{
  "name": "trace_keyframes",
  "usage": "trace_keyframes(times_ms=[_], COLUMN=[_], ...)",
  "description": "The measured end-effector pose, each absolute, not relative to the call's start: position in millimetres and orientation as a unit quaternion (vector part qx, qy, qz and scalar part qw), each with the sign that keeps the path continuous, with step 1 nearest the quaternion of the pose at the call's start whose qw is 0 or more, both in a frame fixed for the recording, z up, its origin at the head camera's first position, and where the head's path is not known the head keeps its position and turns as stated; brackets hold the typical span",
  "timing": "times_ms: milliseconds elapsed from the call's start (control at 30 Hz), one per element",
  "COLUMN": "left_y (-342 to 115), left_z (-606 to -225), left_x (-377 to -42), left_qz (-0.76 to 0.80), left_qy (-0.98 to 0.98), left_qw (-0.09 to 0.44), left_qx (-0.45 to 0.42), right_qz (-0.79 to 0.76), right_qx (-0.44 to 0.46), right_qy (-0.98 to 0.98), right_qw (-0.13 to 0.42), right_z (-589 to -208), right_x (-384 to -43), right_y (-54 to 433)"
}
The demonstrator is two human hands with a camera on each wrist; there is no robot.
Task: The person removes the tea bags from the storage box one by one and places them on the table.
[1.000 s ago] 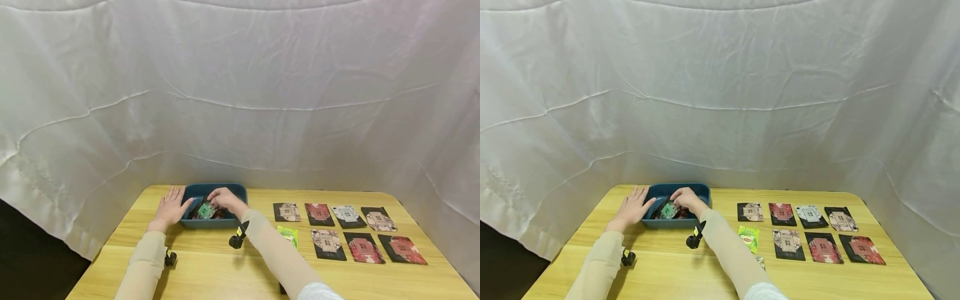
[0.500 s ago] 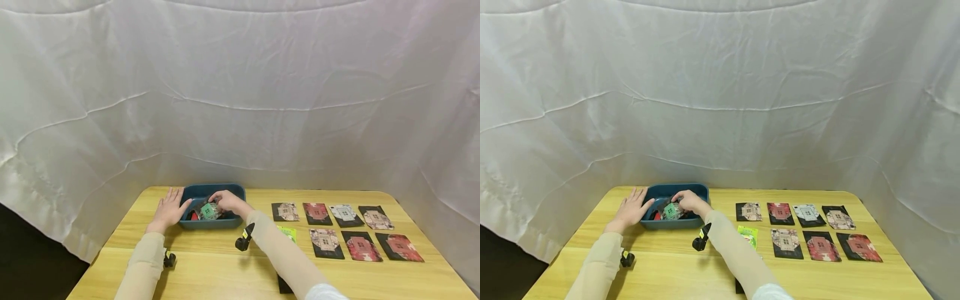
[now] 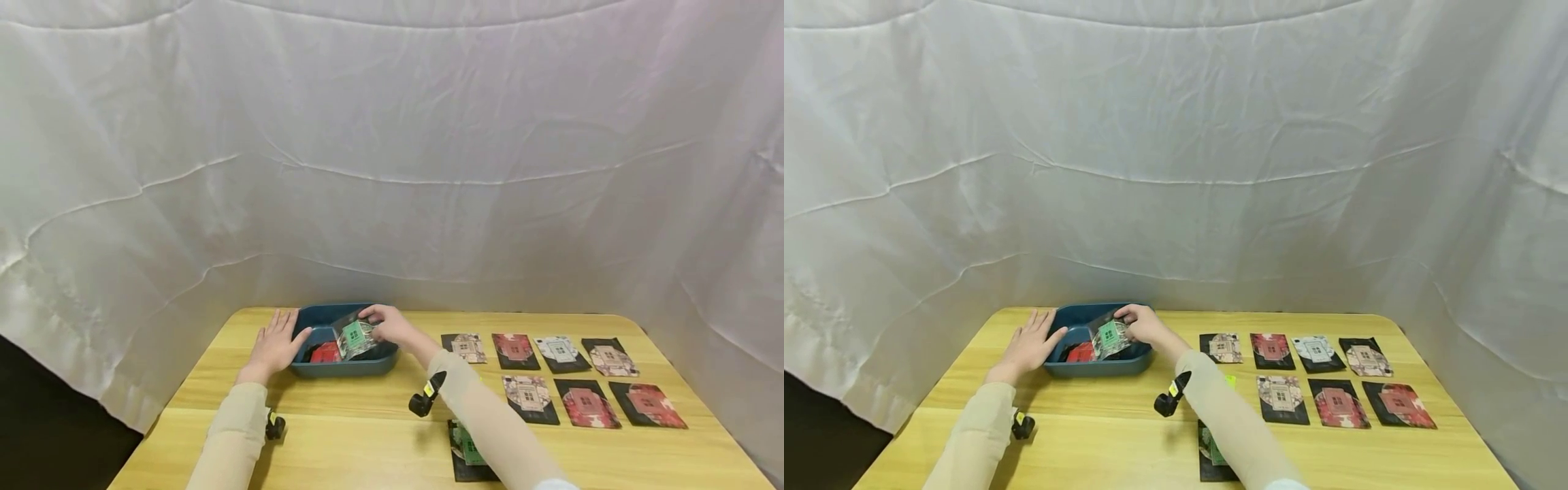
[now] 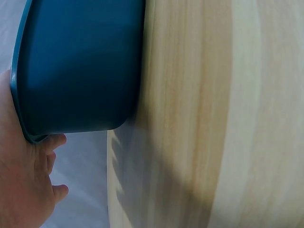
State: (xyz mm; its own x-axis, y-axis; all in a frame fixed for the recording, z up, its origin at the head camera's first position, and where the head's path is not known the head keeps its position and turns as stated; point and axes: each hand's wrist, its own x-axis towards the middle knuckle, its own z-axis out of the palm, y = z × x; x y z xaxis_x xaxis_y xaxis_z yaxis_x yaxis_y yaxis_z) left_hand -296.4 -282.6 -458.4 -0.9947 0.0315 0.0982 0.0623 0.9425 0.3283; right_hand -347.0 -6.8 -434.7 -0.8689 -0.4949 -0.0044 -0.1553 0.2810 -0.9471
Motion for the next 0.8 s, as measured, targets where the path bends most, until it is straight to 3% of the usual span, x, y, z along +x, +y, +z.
trace_keyframes(times_ms=[267, 800], left_y=[-283.4, -282.9], left_z=[-460.2, -458.6], left_x=[-297.6, -295.9], left_qz=[-0.166, -0.171], left_qy=[-0.985, -0.984], left_qw=[0.045, 0.045], left_qx=[-0.024, -0.025], right_qz=[-0.584, -0.576], right_qx=[-0.206, -0.208], right_qy=[0.775, 0.779], right_qw=[0.121, 0.132], right_z=[-421.9, -413.3], right_x=[-333.8, -297.8], right_y=[29.6, 118.2])
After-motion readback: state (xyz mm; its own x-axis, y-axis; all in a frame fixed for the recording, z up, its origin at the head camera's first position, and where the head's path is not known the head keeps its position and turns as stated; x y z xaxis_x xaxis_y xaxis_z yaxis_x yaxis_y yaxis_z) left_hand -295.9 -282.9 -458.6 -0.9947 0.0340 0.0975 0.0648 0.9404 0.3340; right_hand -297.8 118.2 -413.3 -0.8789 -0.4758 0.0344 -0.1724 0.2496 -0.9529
